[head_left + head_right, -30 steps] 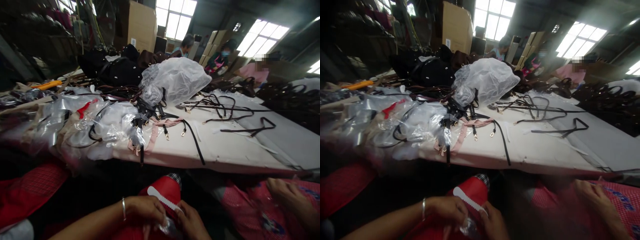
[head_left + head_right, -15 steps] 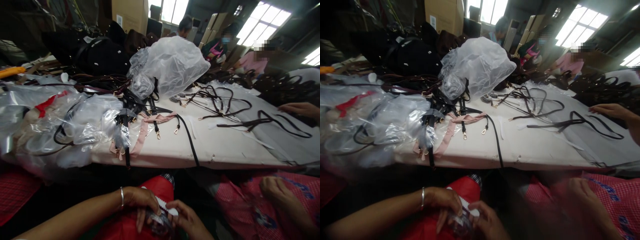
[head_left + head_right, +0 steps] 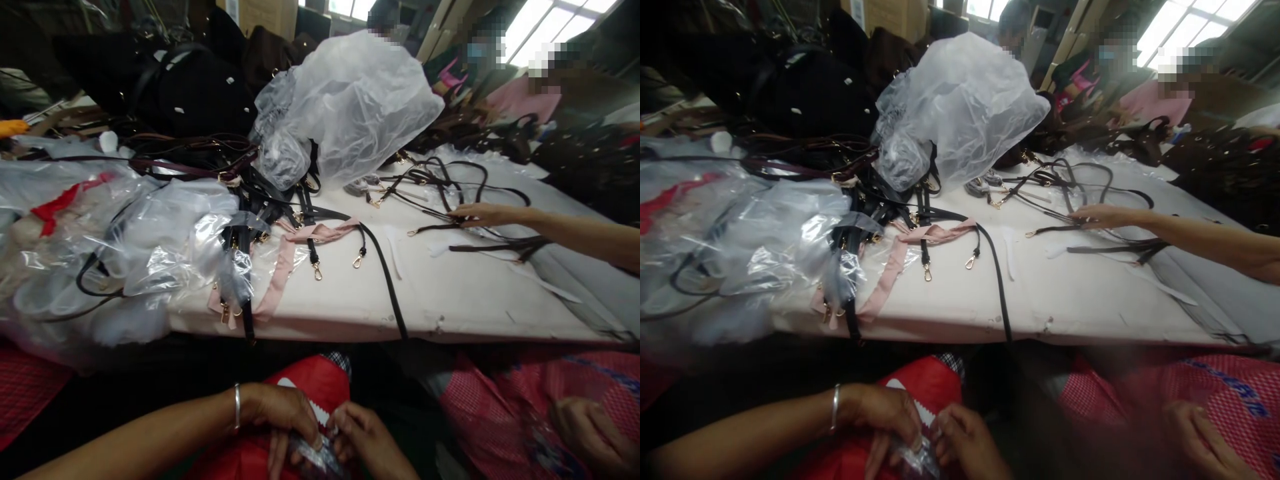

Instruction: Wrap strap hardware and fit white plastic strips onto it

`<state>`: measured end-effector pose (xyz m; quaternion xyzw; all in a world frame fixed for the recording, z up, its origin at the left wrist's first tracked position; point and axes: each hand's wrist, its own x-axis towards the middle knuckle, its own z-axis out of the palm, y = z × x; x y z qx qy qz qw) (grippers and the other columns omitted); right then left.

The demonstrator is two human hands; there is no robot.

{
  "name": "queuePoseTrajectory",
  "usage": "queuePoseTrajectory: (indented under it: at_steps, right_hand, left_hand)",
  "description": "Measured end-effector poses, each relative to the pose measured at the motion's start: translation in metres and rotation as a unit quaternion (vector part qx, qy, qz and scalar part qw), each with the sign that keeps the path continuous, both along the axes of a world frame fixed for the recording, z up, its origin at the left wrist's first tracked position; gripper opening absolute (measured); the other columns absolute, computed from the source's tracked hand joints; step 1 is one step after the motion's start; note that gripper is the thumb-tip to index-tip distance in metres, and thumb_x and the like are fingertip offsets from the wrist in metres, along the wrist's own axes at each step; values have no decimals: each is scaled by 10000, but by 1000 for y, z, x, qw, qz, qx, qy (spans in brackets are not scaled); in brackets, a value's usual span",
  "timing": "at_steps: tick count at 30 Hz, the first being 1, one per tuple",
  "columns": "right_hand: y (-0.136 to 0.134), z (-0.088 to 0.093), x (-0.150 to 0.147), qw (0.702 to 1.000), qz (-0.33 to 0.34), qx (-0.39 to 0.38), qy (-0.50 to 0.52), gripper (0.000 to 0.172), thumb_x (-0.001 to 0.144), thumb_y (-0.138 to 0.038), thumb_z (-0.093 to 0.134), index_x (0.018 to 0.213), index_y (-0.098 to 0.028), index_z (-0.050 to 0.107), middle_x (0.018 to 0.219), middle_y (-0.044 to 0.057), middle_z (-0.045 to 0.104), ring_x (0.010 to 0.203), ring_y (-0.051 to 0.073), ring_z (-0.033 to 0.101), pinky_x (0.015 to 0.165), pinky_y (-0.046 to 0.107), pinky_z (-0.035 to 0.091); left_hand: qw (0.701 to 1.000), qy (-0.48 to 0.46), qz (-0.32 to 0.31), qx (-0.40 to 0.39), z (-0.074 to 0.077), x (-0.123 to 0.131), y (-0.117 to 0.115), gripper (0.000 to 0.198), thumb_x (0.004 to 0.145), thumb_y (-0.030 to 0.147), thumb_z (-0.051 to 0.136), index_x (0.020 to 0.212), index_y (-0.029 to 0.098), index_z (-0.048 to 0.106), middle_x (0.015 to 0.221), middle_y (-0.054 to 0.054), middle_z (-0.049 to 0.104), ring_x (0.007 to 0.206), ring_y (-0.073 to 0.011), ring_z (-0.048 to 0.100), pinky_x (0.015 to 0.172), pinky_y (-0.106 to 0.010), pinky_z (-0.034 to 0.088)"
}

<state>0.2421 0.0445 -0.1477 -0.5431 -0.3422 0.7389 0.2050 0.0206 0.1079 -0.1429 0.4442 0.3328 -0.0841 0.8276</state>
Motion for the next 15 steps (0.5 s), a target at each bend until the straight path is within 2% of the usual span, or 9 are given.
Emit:
queuePoseTrajectory:
  at_steps: [3,6,9,12,13,15]
  right_hand:
    - [-5,-4,-3,999,-26,-16,17,558,783,-688,673,822,-131,684,622,3,645,540,96,586,565,210,426]
    - [-9,-2,-2,998,-47,-31,41,506,772,-638,722,915,-153,711,716,10,684,616,103,616,645,234,475]
    - [-12,8,0,993,-76,-59,71,520,692,-574,825,1013,-177,731,820,38,740,739,147,681,747,276,516]
    - [-14,21,2,982,-114,-98,112,611,528,-496,943,1018,-192,744,952,72,774,865,203,718,842,322,533]
    - [-14,25,3,980,-122,-103,119,627,504,-484,955,1018,-193,746,992,79,773,898,216,720,866,335,536]
    - [-14,30,5,979,-131,-96,124,593,558,-514,927,1012,-176,747,1070,97,754,970,240,711,921,374,534]
  left_hand:
    - [999,35,-10,-14,6,1,1,164,631,314,688,722,192,749,561,-33,599,436,-149,472,450,-263,298]
    - [999,44,-19,-18,10,0,2,183,635,338,694,743,201,748,567,-28,606,426,-150,467,442,-267,291]
    - [999,35,-34,-22,10,-2,1,168,637,363,692,699,210,719,578,-20,639,426,-165,510,442,-269,290]
    - [999,20,-38,-17,10,-3,-1,136,652,332,643,630,200,665,562,-15,658,445,-188,573,456,-266,305]
    - [999,13,-35,-9,11,-3,-1,127,659,313,630,622,196,660,555,-15,659,449,-190,581,461,-265,309]
    - [1000,-11,-17,17,12,-4,-4,129,683,292,617,624,190,669,547,-16,657,446,-184,576,465,-266,324]
